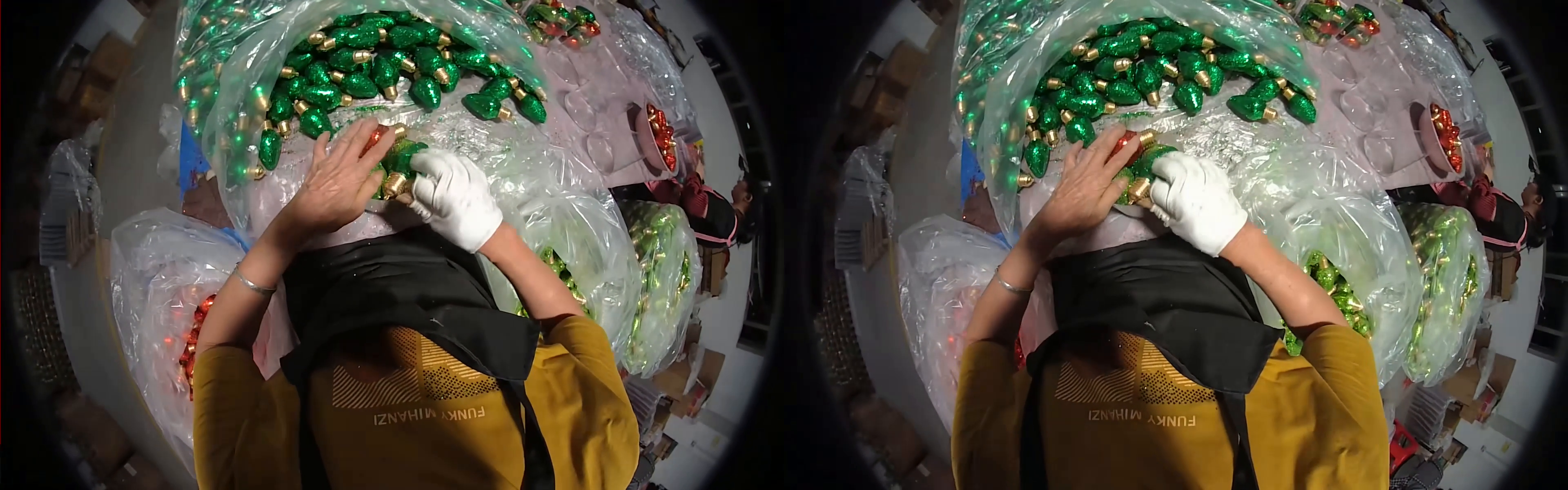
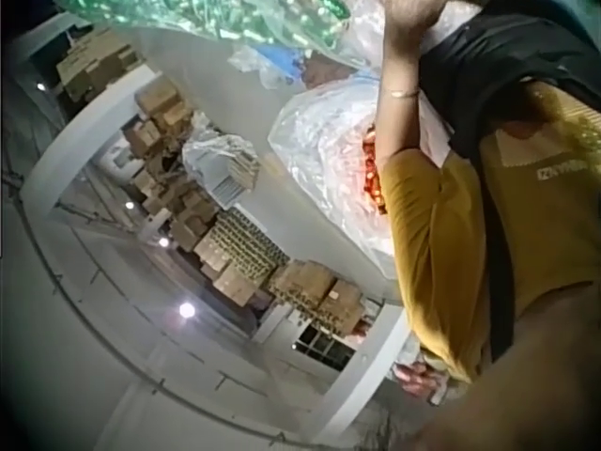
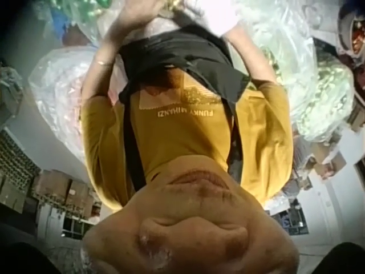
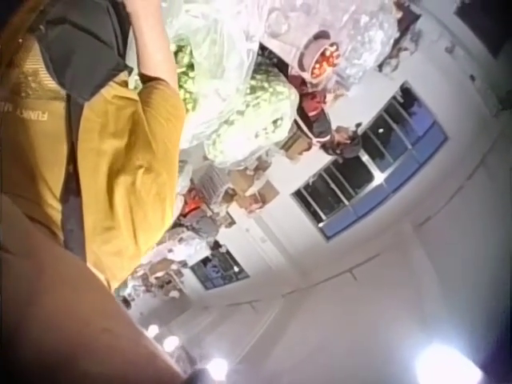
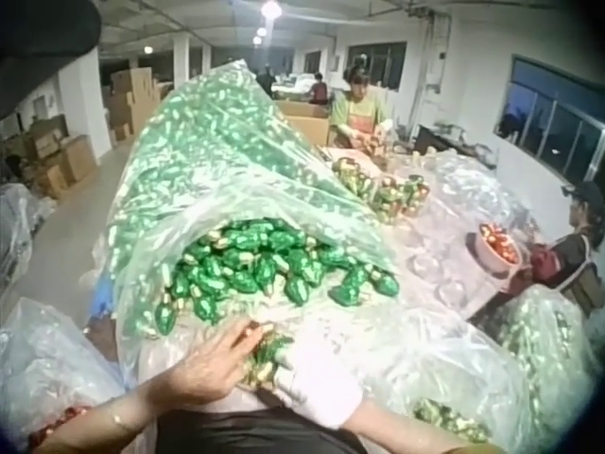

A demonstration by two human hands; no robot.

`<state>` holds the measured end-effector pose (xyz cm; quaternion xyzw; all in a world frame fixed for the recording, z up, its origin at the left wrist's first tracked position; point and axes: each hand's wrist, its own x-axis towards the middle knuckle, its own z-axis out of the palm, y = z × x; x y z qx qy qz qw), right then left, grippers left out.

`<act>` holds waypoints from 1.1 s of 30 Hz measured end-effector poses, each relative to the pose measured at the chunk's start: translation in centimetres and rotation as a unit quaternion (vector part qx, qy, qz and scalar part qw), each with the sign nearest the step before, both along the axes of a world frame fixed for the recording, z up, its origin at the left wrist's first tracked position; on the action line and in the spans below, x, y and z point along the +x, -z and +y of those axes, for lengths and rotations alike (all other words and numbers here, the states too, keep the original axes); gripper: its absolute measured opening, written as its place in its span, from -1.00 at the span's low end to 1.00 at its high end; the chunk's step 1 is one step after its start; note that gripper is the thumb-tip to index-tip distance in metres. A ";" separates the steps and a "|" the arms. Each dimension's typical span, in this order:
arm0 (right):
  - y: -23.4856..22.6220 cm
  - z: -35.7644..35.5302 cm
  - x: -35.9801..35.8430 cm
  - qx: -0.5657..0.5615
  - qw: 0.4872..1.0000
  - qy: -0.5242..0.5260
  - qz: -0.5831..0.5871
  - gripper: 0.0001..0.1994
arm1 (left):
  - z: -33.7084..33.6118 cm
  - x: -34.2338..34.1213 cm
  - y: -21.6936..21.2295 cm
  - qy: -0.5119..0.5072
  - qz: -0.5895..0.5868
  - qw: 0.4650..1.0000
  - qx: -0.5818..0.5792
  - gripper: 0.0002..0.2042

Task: The person packs red and green bulb ornaments from plastic bags into clear containers by hand.

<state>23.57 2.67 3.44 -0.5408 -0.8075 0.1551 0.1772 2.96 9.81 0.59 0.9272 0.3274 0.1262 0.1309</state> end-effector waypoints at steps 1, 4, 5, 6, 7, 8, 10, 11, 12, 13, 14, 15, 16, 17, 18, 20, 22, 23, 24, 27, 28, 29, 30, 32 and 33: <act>1.2 -0.2 -0.3 0.100 0.995 -0.019 -0.021 -0.68 | 0.0 0.1 -0.1 0.000 0.009 1.000 0.022 -0.46; 2.4 -0.6 -1.3 0.203 0.977 -0.050 -0.047 -0.72 | -0.3 -0.2 0.1 -0.004 0.011 1.000 0.020 -0.48; 2.5 -0.6 -1.8 0.211 0.974 -0.059 -0.055 -0.74 | -0.4 -0.3 0.2 -0.004 0.012 1.000 0.021 -0.48; 2.5 -0.7 -2.0 0.218 0.971 -0.068 -0.064 -0.75 | -0.5 -0.3 0.3 -0.005 0.015 1.000 0.017 -0.48; 2.3 -0.3 -2.1 0.216 0.972 -0.067 -0.061 -0.75 | -0.4 -0.2 0.5 -0.009 0.011 0.999 0.037 -0.48; 1.7 0.6 -1.8 0.197 0.974 -0.073 -0.088 -0.76 | -0.1 0.0 0.5 -0.011 0.006 0.998 0.061 -0.48; 0.6 2.0 -0.9 0.161 0.973 -0.074 -0.147 -0.78 | 0.4 0.5 0.5 -0.002 -0.004 0.996 0.094 -0.47; 0.4 1.7 -1.0 0.168 0.972 -0.062 -0.154 -0.78 | 0.3 0.3 0.4 -0.008 -0.003 0.997 0.077 -0.47; 0.2 0.9 -1.8 0.129 0.974 -0.046 -0.182 -0.79 | 0.0 -0.1 0.3 -0.013 -0.002 0.998 0.062 -0.46; -0.2 0.9 -2.0 0.096 0.971 -0.022 -0.219 -0.80 | 0.6 0.4 -0.1 -0.011 -0.011 0.998 0.055 -0.45; 0.7 1.2 -2.0 0.113 0.976 -0.028 -0.186 -0.80 | 1.2 1.1 -0.4 -0.018 -0.006 0.999 0.044 -0.45; 1.7 1.5 -2.4 0.129 0.979 -0.039 -0.150 -0.79 | 1.4 1.0 -0.8 -0.028 0.003 0.999 0.032 -0.44; 2.2 1.6 -2.1 0.139 0.980 -0.039 -0.138 -0.79 | 1.6 1.2 -1.2 -0.025 0.002 0.999 0.020 -0.43; 2.3 1.7 -1.6 0.149 0.980 -0.039 -0.125 -0.78 | 1.7 1.6 -1.1 -0.022 0.002 1.000 0.008 -0.42; 1.4 0.9 -1.2 0.168 0.976 -0.026 -0.136 -0.78 | 1.0 1.6 -0.6 -0.011 -0.010 1.000 0.001 -0.41; 0.1 -1.4 -0.6 0.106 0.974 0.002 -0.201 -0.77 | -0.1 2.1 -0.2 0.006 -0.026 1.000 0.010 -0.39; 1.0 -1.2 0.2 0.126 0.976 0.039 -0.171 -0.78 | -1.0 3.5 -0.4 0.015 -0.037 0.999 0.010 -0.36; 1.7 -1.3 0.2 0.128 0.981 0.061 -0.131 -0.79 | -1.0 3.9 -0.8 0.016 -0.037 0.999 0.012 -0.36; 2.2 -1.3 0.4 0.129 0.984 0.081 -0.091 -0.80 | -0.9 4.3 -1.2 0.010 -0.058 0.998 0.029 -0.38; 0.3 -0.3 4.2 0.005 0.984 0.109 0.141 -0.76 | 0.2 4.9 -2.2 -0.003 -0.103 0.993 0.063 -0.41; -0.6 0.2 5.9 -0.058 0.957 0.121 0.258 -0.74 | 0.3 4.4 -2.8 -0.014 -0.127 0.989 0.069 -0.44; -3.3 0.4 7.0 -0.138 0.889 0.185 0.395 -0.67 | 0.4 3.7 -3.2 -0.025 -0.151 0.986 0.072 -0.47; -6.2 0.5 8.1 -0.212 0.792 0.241 0.518 -0.59 | 0.5 3.0 -3.5 -0.036 -0.177 0.981 0.076 -0.50; -7.2 0.1 12.5 0.108 0.980 0.142 0.087 -0.60 | 0.6 0.6 -3.4 -0.047 -0.171 0.982 0.064 -0.55; -9.2 1.3 12.6 0.058 0.934 0.212 0.280 -0.69 | 0.5 -0.9 -2.9 -0.064 -0.159 0.984 0.052 -0.60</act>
